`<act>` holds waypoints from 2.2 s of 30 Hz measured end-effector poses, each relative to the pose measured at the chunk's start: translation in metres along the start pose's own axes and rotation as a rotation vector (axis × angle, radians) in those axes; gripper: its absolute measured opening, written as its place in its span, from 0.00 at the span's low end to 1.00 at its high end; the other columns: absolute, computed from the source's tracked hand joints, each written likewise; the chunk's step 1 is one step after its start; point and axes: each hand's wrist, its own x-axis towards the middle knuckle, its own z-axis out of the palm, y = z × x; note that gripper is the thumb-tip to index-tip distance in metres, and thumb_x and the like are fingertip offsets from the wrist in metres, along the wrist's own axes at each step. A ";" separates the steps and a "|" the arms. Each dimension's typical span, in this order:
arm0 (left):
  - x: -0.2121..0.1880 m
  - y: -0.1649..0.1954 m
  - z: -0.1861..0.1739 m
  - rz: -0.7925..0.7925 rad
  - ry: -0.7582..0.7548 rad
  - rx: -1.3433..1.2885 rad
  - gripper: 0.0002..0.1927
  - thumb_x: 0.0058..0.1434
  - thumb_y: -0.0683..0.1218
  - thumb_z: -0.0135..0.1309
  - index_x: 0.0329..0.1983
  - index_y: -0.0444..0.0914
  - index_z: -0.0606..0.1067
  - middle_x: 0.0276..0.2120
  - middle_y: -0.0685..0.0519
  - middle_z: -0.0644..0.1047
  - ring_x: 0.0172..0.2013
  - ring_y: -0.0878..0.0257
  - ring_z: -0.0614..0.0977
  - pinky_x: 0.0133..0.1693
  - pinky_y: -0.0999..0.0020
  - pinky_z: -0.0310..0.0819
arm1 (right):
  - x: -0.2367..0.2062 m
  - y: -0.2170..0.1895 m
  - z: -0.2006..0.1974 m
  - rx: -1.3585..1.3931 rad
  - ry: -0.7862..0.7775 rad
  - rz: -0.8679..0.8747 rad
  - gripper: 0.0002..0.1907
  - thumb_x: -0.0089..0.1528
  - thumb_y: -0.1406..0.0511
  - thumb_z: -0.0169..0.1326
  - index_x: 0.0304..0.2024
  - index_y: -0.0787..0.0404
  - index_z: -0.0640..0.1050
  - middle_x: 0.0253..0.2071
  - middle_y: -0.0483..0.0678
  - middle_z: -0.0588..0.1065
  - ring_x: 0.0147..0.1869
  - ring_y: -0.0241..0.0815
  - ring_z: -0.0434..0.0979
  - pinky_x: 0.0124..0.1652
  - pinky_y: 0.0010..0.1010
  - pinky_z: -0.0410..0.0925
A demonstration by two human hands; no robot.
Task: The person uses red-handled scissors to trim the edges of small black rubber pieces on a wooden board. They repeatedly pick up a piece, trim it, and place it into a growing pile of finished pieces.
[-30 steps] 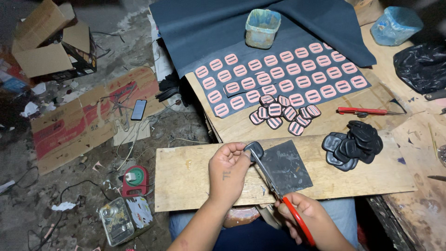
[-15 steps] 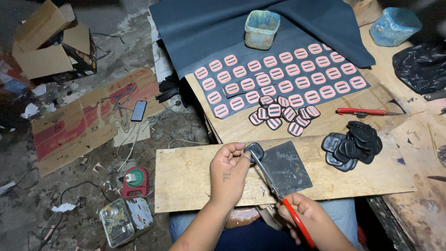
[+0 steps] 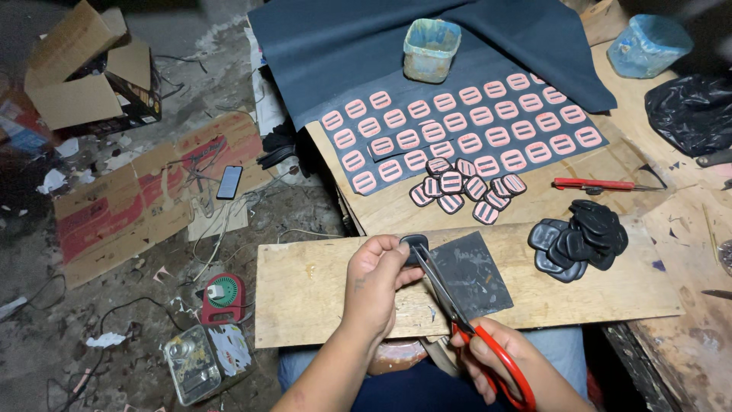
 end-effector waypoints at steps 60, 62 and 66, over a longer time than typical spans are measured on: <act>-0.003 -0.013 0.054 0.395 -0.385 0.839 0.11 0.60 0.39 0.59 0.45 0.33 0.78 0.41 0.48 0.81 0.41 0.58 0.81 0.43 0.67 0.76 | 0.001 -0.041 -0.057 -0.221 0.761 -0.743 0.22 0.57 0.74 0.59 0.52 0.70 0.68 0.40 0.49 0.75 0.40 0.34 0.76 0.40 0.23 0.72; 0.011 -0.013 0.061 0.634 -0.307 1.061 0.07 0.59 0.41 0.59 0.40 0.35 0.80 0.40 0.46 0.81 0.41 0.50 0.82 0.43 0.60 0.76 | 0.000 -0.052 -0.075 -0.355 0.979 -0.797 0.22 0.60 0.73 0.61 0.53 0.71 0.69 0.41 0.50 0.73 0.41 0.34 0.73 0.41 0.23 0.70; 0.051 -0.020 0.079 0.740 -0.226 1.246 0.05 0.60 0.42 0.57 0.38 0.37 0.80 0.37 0.46 0.80 0.40 0.46 0.81 0.43 0.53 0.74 | -0.003 -0.072 -0.095 -0.367 1.104 -0.729 0.23 0.59 0.71 0.63 0.52 0.71 0.69 0.43 0.50 0.76 0.43 0.34 0.77 0.43 0.24 0.71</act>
